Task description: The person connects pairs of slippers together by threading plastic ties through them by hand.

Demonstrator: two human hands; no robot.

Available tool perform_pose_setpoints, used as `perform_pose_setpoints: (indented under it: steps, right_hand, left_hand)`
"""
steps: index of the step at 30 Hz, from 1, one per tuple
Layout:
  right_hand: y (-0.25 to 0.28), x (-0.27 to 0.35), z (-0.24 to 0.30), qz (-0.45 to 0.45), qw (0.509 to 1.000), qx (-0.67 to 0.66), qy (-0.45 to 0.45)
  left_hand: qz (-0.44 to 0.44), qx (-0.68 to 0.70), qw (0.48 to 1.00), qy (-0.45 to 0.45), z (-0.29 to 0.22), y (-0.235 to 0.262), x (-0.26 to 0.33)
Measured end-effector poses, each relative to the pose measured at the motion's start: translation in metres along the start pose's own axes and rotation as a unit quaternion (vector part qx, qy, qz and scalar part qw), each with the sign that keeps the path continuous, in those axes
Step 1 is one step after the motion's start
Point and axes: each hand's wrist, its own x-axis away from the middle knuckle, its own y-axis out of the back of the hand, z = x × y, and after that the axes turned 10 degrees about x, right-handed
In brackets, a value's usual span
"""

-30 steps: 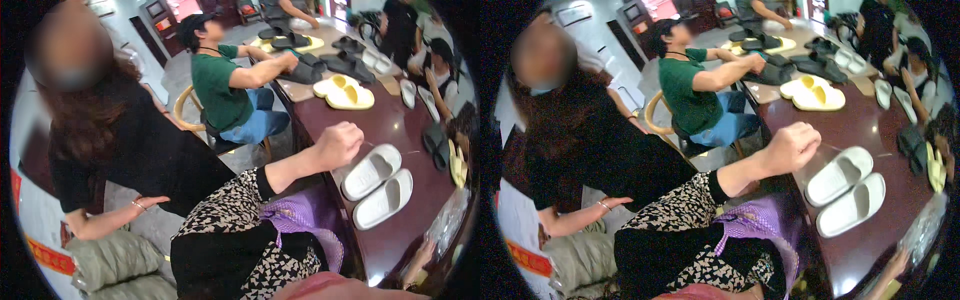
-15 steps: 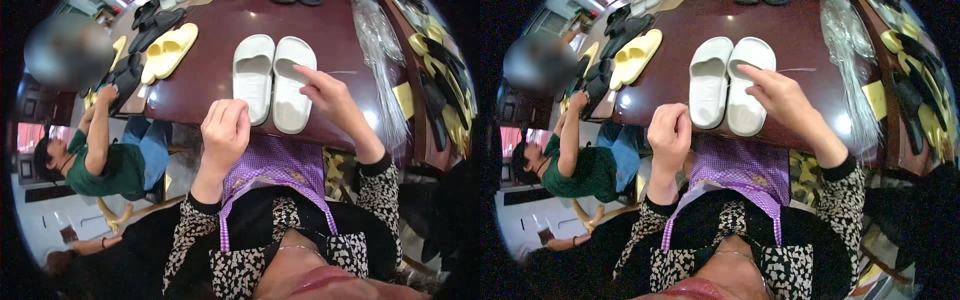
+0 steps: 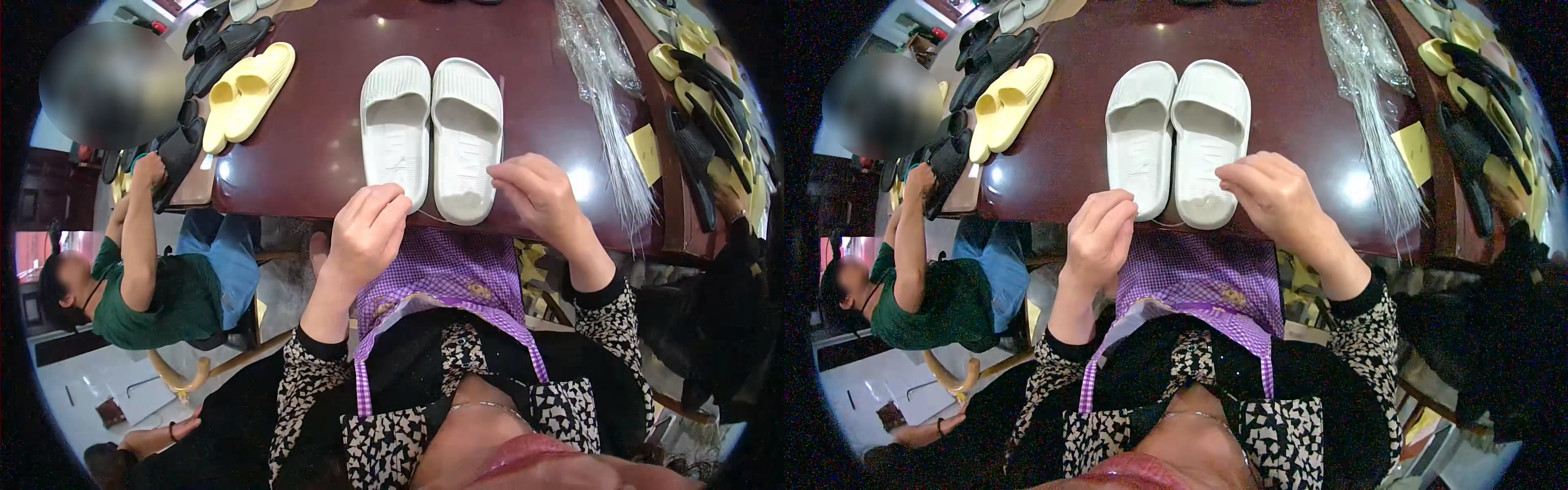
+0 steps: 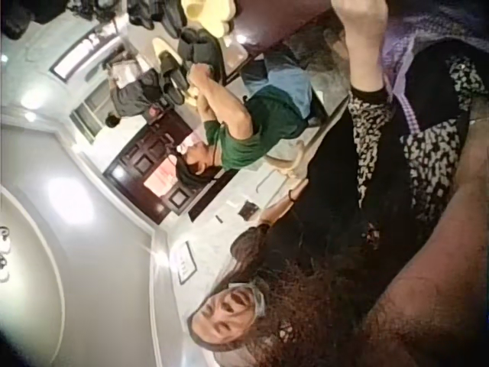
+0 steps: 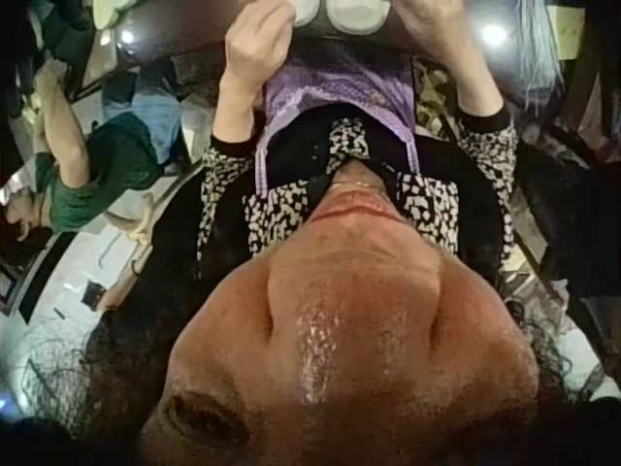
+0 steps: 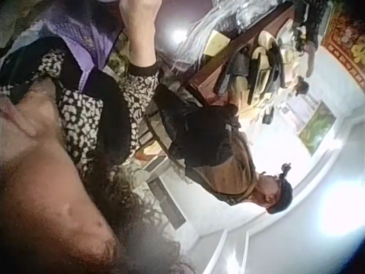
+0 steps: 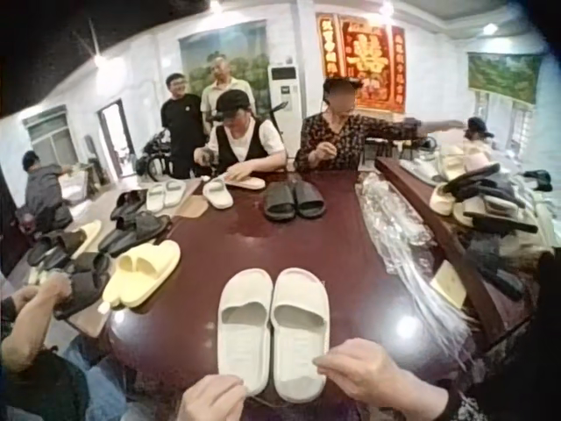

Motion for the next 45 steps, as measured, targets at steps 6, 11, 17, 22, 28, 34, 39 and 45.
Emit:
perform_pose_setpoints:
  steps: [6,11,17,22,28,34,39,45]
  right_hand:
    - [0.000,0.016,0.010,0.059,0.998,-0.029,0.015]
    - [-0.003,0.022,0.014,0.107,0.993,-0.051,0.027]
    - [-0.012,0.019,-0.002,0.118,0.993,-0.017,0.000]
    - [-0.024,-0.002,-0.018,0.148,0.988,0.020,-0.041]
    - [-0.047,-0.028,-0.030,0.189,0.968,0.154,-0.069]
    - [-0.057,-0.017,-0.027,0.087,0.980,0.162,-0.079]
    - [-0.042,-0.013,-0.027,0.097,0.978,0.150,-0.112]
    - [-0.038,-0.009,-0.055,0.023,0.988,0.065,-0.141]
  left_hand:
    - [0.055,-0.001,0.998,-0.007,0.010,-0.005,0.009]
    - [0.053,-0.040,0.998,-0.002,0.009,-0.003,0.016]
    - [0.055,-0.035,0.998,0.014,0.024,-0.010,0.008]
    - [0.047,-0.071,0.996,-0.001,0.057,-0.017,-0.014]
    - [0.082,-0.088,0.992,0.045,0.099,-0.044,-0.038]
    - [0.091,-0.074,0.991,0.065,0.103,-0.059,-0.048]
    - [0.091,-0.102,0.989,0.064,0.104,-0.065,-0.050]
    - [0.063,-0.120,0.990,0.042,0.105,-0.068,-0.052]
